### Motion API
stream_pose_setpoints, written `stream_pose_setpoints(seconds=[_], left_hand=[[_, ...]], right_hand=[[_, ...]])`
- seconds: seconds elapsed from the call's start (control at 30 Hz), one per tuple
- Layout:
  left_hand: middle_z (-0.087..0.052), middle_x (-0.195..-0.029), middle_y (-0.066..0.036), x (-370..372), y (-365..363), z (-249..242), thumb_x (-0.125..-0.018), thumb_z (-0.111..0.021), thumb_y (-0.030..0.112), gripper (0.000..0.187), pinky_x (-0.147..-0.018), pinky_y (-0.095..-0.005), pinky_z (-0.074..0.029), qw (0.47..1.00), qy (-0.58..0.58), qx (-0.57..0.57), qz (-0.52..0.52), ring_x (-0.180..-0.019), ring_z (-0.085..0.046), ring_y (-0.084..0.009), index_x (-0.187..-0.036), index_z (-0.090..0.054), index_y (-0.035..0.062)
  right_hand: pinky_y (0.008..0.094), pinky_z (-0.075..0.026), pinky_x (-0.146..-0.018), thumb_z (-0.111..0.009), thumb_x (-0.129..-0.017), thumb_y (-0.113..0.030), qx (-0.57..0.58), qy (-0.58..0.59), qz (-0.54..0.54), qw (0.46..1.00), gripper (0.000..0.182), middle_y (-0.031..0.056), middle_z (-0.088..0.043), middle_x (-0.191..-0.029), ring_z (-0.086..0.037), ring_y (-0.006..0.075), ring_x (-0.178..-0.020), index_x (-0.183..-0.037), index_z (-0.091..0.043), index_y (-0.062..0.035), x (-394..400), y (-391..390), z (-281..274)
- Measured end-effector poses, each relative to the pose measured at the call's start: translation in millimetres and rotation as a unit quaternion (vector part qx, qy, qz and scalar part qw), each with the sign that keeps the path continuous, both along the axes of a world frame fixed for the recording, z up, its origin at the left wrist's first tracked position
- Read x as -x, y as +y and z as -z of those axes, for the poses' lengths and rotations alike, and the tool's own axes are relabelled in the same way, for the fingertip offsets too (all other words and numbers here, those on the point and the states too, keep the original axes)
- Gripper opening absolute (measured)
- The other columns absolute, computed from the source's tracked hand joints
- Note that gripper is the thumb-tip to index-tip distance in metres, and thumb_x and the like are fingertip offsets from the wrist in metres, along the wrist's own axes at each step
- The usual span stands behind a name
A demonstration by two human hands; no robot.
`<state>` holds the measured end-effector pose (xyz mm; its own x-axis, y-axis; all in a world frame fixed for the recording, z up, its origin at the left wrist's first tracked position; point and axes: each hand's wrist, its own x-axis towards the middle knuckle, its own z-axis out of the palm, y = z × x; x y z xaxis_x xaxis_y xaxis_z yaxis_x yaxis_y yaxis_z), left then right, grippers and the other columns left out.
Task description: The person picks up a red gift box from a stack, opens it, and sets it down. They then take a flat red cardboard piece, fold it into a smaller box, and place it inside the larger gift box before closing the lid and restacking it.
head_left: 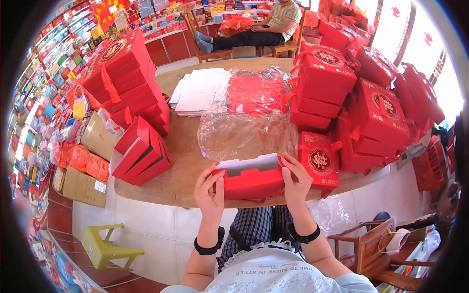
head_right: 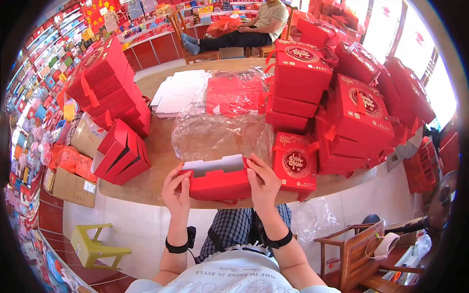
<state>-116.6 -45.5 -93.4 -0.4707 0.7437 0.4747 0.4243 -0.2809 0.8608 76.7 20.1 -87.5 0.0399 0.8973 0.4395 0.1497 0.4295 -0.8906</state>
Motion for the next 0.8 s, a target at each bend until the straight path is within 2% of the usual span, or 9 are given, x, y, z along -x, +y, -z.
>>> stream_pose_setpoints(seconds=[0.23,0.3,0.43,0.5,0.6,0.63,0.7,0.73,0.8], left_hand=[[-0.051,-0.118,-0.015,3.7,6.7,-3.9,-0.084,-0.048,0.000,0.025,-0.093,-0.0292,-0.038,0.996,-0.040,0.027,0.074,-0.109,-0.050,-0.0232,-0.107,-0.059,-0.0019],[-0.050,-0.118,-0.015,2.5,7.6,-3.6,-0.082,-0.045,-0.003,0.028,-0.095,-0.0286,-0.036,0.986,-0.130,0.032,0.102,-0.109,-0.049,-0.0228,-0.106,-0.059,-0.0014],[-0.049,-0.118,-0.014,1.5,8.7,-2.7,-0.081,-0.043,-0.003,0.029,-0.094,-0.0276,-0.036,0.986,-0.134,0.028,0.094,-0.109,-0.049,-0.0215,-0.106,-0.059,-0.0014],[-0.050,-0.115,-0.012,4.8,7.7,-4.4,-0.078,-0.045,-0.007,0.031,-0.092,-0.0265,-0.037,0.972,-0.201,0.048,0.111,-0.108,-0.049,-0.0205,-0.106,-0.057,-0.0016],[-0.051,-0.111,-0.010,11.6,12.6,-1.5,-0.075,-0.047,-0.012,0.031,-0.089,-0.0253,-0.040,0.966,-0.215,0.004,0.145,-0.106,-0.050,-0.0196,-0.103,-0.057,-0.0019],[-0.051,-0.111,-0.010,9.7,13.8,-7.5,-0.075,-0.047,-0.012,0.031,-0.089,-0.0253,-0.040,0.966,-0.215,0.004,0.146,-0.106,-0.050,-0.0196,-0.103,-0.057,-0.0019],[-0.052,-0.105,-0.010,3.2,13.3,-29.2,-0.072,-0.051,-0.014,0.029,-0.085,-0.0251,-0.043,0.986,-0.144,0.013,0.087,-0.101,-0.053,-0.0182,-0.099,-0.055,-0.0025],[-0.052,-0.105,-0.010,4.9,13.4,-29.7,-0.072,-0.051,-0.014,0.029,-0.085,-0.0251,-0.043,0.986,-0.145,0.013,0.087,-0.101,-0.053,-0.0182,-0.099,-0.055,-0.0025],[-0.057,-0.100,-0.011,11.4,12.2,-30.0,-0.074,-0.055,-0.011,0.023,-0.084,-0.0272,-0.045,0.993,-0.027,0.066,0.091,-0.094,-0.057,-0.0196,-0.095,-0.056,-0.0016]], right_hand=[[0.0291,-0.046,-0.085,-0.057,-0.081,-0.001,-0.046,-0.006,0.028,0.999,0.017,0.0147,-0.061,-0.108,-0.059,0.0224,-0.098,-0.095,-0.065,0.0023,0.8,2.6,7.6],[0.0292,-0.042,-0.090,-0.054,-0.084,-0.005,-0.050,0.019,-0.021,0.998,0.016,0.0142,-0.059,-0.110,-0.056,0.0209,-0.101,-0.093,-0.065,0.0021,-0.9,5.7,14.7],[0.0288,-0.041,-0.089,-0.054,-0.085,-0.005,-0.030,0.038,-0.067,0.997,0.015,0.0123,-0.057,-0.106,-0.054,0.0193,-0.100,-0.093,-0.063,0.0024,-6.3,13.0,11.9],[0.0295,-0.042,-0.087,-0.053,-0.085,-0.004,0.060,0.022,-0.140,0.988,0.013,0.0107,-0.058,-0.100,-0.054,0.0183,-0.098,-0.094,-0.061,0.0023,-12.5,21.6,-1.0],[0.0280,-0.043,-0.083,-0.055,-0.082,-0.001,0.164,0.052,-0.175,0.969,0.012,0.0098,-0.057,-0.094,-0.055,0.0177,-0.094,-0.093,-0.059,0.0015,-12.5,26.7,-25.2],[0.0280,-0.043,-0.083,-0.055,-0.082,-0.001,0.163,0.051,-0.174,0.970,0.012,0.0098,-0.057,-0.094,-0.055,0.0177,-0.094,-0.093,-0.059,0.0015,-14.0,29.6,-33.3],[0.0273,-0.044,-0.078,-0.060,-0.076,0.000,-0.003,-0.198,-0.171,0.965,0.016,0.0100,-0.057,-0.091,-0.057,0.0193,-0.089,-0.092,-0.060,-0.0009,-17.2,33.0,-46.1],[0.0273,-0.044,-0.078,-0.060,-0.076,0.000,-0.003,-0.199,-0.171,0.965,0.016,0.0100,-0.057,-0.091,-0.057,0.0193,-0.089,-0.092,-0.060,-0.0009,-16.2,30.5,-49.6],[0.0333,-0.047,-0.074,-0.064,-0.071,-0.005,-0.030,-0.271,-0.099,0.957,0.019,0.0093,-0.058,-0.088,-0.058,0.0253,-0.083,-0.089,-0.061,-0.0020,-11.4,24.7,-52.6]])
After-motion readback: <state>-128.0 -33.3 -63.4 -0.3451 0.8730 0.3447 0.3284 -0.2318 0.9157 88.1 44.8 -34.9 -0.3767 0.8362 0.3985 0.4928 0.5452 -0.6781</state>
